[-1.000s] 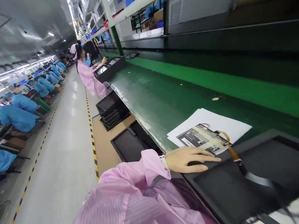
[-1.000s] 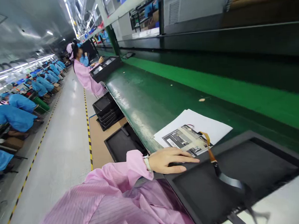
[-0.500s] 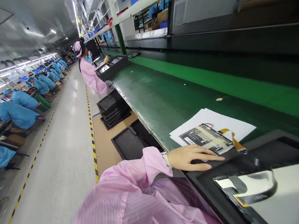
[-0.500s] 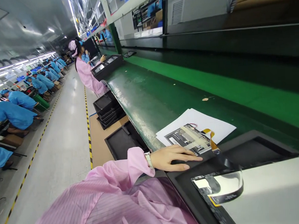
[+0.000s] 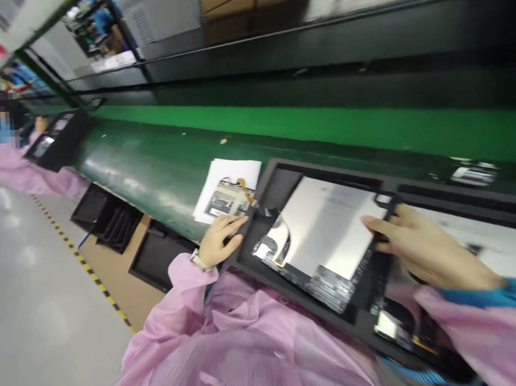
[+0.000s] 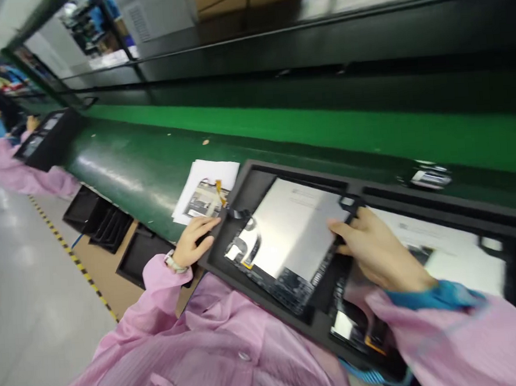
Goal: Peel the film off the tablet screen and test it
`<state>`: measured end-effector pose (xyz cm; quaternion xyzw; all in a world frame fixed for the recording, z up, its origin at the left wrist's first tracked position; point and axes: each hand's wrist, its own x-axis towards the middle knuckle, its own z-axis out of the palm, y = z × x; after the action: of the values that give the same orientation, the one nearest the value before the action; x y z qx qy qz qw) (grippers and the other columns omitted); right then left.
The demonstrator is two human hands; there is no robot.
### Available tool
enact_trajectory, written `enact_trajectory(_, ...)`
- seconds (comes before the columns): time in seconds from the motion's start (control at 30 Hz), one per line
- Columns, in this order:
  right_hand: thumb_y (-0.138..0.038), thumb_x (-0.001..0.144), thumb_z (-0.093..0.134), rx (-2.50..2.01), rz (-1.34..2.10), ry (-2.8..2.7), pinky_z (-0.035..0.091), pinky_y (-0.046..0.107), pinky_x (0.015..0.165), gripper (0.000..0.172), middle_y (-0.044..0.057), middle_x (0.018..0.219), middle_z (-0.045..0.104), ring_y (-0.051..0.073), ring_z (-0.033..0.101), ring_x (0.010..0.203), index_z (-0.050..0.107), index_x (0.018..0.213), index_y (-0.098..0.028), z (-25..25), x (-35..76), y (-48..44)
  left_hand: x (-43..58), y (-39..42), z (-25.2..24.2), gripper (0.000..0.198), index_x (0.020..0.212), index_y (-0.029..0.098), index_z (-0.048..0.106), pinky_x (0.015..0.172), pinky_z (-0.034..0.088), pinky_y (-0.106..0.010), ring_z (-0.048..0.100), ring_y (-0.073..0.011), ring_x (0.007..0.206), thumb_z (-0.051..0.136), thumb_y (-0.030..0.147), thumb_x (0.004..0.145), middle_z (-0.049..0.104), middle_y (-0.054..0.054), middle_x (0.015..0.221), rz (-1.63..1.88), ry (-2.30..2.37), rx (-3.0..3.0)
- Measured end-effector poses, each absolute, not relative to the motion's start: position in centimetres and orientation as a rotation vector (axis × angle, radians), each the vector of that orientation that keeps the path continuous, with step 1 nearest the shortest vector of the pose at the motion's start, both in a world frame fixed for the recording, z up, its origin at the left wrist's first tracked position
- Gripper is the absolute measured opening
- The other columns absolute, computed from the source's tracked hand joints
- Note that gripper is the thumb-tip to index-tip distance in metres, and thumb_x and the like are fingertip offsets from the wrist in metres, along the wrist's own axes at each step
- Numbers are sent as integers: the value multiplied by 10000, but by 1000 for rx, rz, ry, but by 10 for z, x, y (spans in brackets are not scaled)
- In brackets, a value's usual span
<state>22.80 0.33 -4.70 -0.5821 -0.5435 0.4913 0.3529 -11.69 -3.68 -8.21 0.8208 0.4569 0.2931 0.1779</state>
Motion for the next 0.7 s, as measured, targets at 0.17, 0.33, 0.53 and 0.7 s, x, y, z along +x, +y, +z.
enact_trajectory(0.17, -524, 739, 749, -1757, 1009, -1515, 515, 439, 464, 352, 20, 555, 538, 254, 565, 469, 479, 724, -299, -48, 255, 8, -116, -31, -72, 361, 1308, 214, 650, 1033, 514, -460, 640, -247, 1154, 463, 365, 1039, 705, -126, 1210, 906, 1348, 2311)
enact_trajectory(0.33, -435, 835, 618, -1733, 580, -1735, 513, 578, 880, 189, 121, 884, 638, 341, 624, 903, 602, 869, -250, -26, 231, 9, -107, 1, -53, 382, 1324, 201, 598, 1114, 438, -488, 552, -265, 1270, 407, 402, 1061, 625, -155, 1299, 1016, 1489, 2325)
enact_trajectory(0.53, -460, 930, 587, -1213, 846, -2178, 422, 525, 1107, 321, 141, 1209, 660, 331, 519, 1215, 712, 1066, -197, -23, 148, 26, -94, 54, -44, 369, 970, 201, 656, 1133, 383, -492, 475, -275, 1263, 344, 373, 1063, 557, -141, 1252, 832, 1322, 2613)
enact_trajectory(0.7, -264, 915, 559, -1271, 922, -2136, 458, 462, 989, 164, 79, 1077, 706, 269, 566, 1042, 715, 928, -215, -35, 110, 41, -90, 65, -50, 339, 830, 221, 550, 1188, 311, -523, 503, -235, 1021, 324, 333, 1057, 563, -72, 981, 765, 1257, 2630)
